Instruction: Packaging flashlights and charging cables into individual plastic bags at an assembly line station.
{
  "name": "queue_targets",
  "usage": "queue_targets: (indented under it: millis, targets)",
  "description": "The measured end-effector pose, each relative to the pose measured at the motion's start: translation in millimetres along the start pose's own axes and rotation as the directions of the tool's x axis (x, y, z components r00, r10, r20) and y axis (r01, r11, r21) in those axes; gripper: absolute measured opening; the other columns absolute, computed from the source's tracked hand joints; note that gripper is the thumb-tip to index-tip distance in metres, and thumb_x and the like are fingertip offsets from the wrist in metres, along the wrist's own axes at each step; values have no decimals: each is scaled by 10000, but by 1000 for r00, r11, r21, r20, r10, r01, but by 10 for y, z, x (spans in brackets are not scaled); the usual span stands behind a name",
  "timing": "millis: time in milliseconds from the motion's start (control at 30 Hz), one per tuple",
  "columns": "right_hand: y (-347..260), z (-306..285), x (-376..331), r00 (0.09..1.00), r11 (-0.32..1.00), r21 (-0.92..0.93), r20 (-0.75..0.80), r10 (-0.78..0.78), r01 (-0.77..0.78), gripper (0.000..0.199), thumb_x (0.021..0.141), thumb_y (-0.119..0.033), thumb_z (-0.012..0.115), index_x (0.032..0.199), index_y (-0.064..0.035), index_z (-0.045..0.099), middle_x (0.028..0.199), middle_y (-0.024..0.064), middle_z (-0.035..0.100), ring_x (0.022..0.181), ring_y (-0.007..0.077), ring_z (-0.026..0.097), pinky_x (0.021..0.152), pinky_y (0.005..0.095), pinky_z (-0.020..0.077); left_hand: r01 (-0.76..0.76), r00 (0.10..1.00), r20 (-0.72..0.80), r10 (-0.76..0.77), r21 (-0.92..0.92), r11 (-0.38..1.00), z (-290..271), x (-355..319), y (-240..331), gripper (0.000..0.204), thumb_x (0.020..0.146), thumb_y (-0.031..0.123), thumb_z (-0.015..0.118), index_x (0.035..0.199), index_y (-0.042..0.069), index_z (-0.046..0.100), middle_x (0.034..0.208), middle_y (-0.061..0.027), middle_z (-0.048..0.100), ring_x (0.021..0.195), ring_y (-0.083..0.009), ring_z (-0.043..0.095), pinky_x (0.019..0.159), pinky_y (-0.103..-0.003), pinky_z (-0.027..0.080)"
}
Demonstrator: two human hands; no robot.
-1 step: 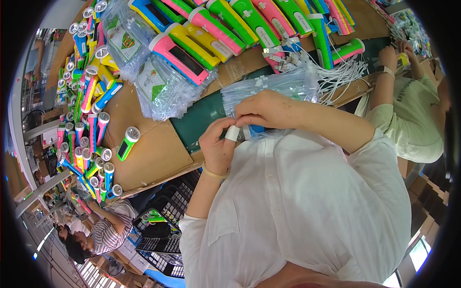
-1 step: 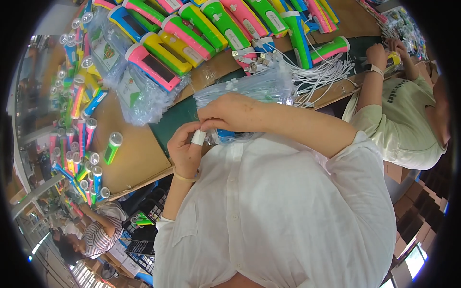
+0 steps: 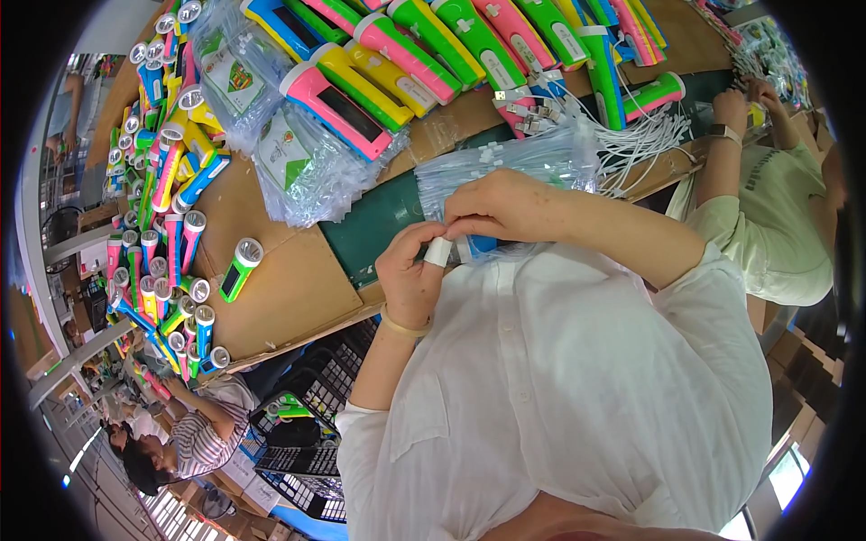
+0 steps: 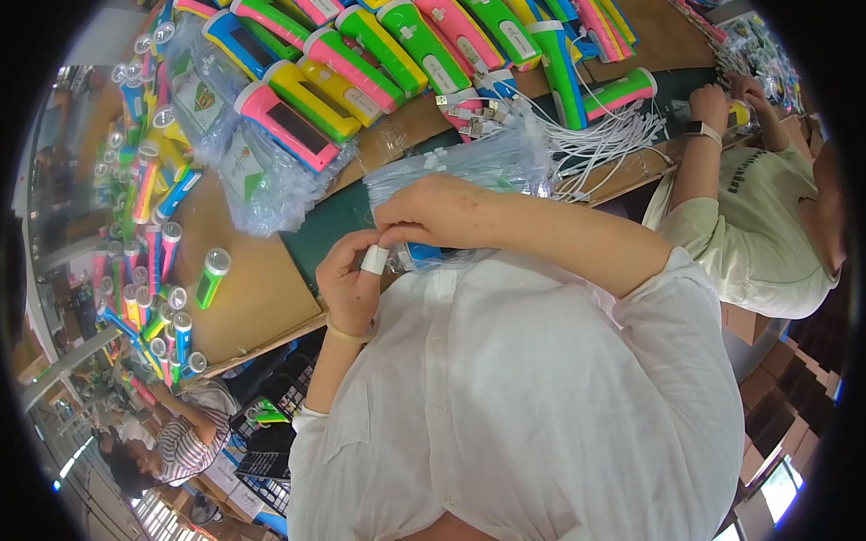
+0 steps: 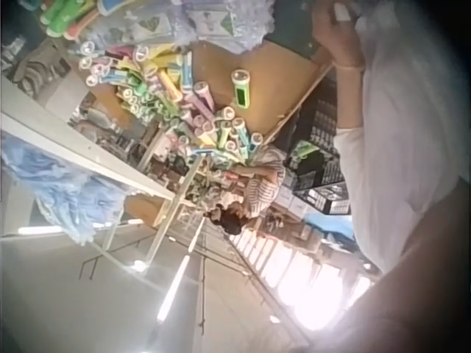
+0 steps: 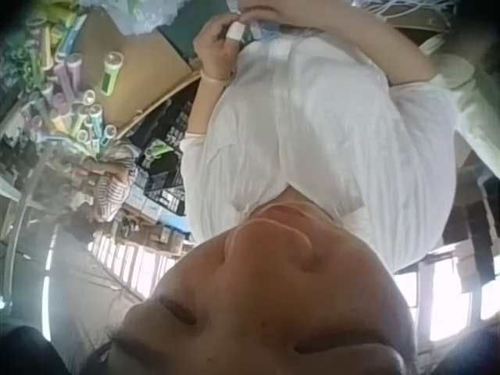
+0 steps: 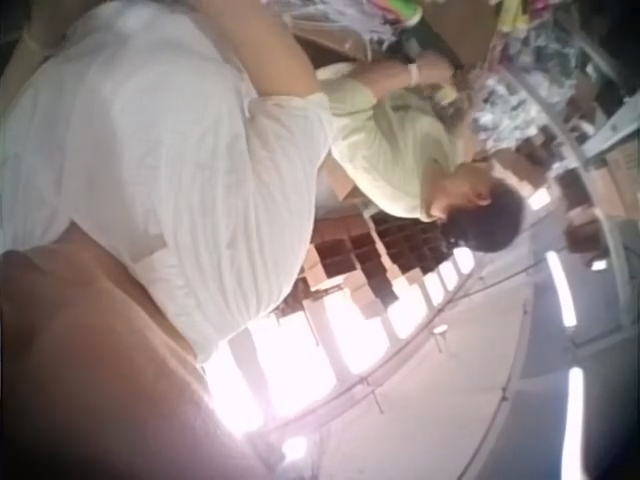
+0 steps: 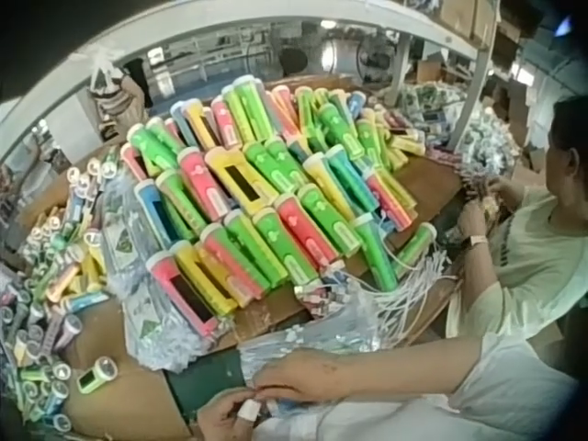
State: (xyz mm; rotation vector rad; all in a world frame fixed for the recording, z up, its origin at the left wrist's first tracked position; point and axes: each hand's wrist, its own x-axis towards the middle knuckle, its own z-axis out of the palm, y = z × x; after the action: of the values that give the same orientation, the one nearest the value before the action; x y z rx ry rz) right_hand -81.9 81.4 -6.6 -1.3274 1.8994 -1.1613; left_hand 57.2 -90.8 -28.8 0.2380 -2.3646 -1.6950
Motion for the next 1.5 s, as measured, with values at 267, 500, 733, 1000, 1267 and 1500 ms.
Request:
queue_targets:
  millis: [267,500,733,1000,1267,1500]
  targets:
    - [14,-463,-634,996,920,-387,34,81,-61,158,866,-184,736,927,-75,639,826,81,657,724,310,659,632,416,517,174,977,-61,-206,-338,925,-79,-118,-69,101,894,-69,696,986,-39,666,988,-52,671,810,-105,633,732,-226,529]
    - [10,-432,-775,994,891,-450,-110,15,-63,182,804,-170,777,904,-89,648,911,50,631,861,274,640,714,388,527,65,987,160,-31,-214,975,-219,167,-69,115,871,-83,706,947,-18,649,1050,-61,656,916,-130,617,838,-270,508]
    - [118,-335,-737,990,821,-565,-49,-133,82,165,823,-182,733,862,-101,596,897,34,608,931,237,591,799,367,505,183,764,585,-271,205,961,-10,809,54,301,908,205,736,1054,-56,703,874,-104,705,780,-146,604,733,-292,504]
    - [-115,-533,-914,963,840,-504,-59,-263,199,254,799,-108,773,954,-70,575,786,71,571,639,265,564,587,358,465,257,795,498,-345,239,936,165,974,-39,184,843,95,731,959,-47,725,738,-138,661,672,-172,578,653,-324,484]
    - [-323,-1464,-956,759,943,322,-592,271,-85,155,1054,-206,555,1004,-61,534,888,-75,459,779,14,388,679,197,343,82,945,290,-149,232,969,288,649,-317,184,844,82,764,1005,4,721,805,-160,704,696,-228,675,671,-316,523]
    - [577,-4327,-1523,114,884,20,-990,83,-466,282,976,-295,632,1066,-46,726,981,31,713,834,150,663,740,324,531,-194,947,294,127,212,958,318,590,10,157,833,-11,691,989,-5,682,897,-183,662,813,-363,648,740,-373,525]
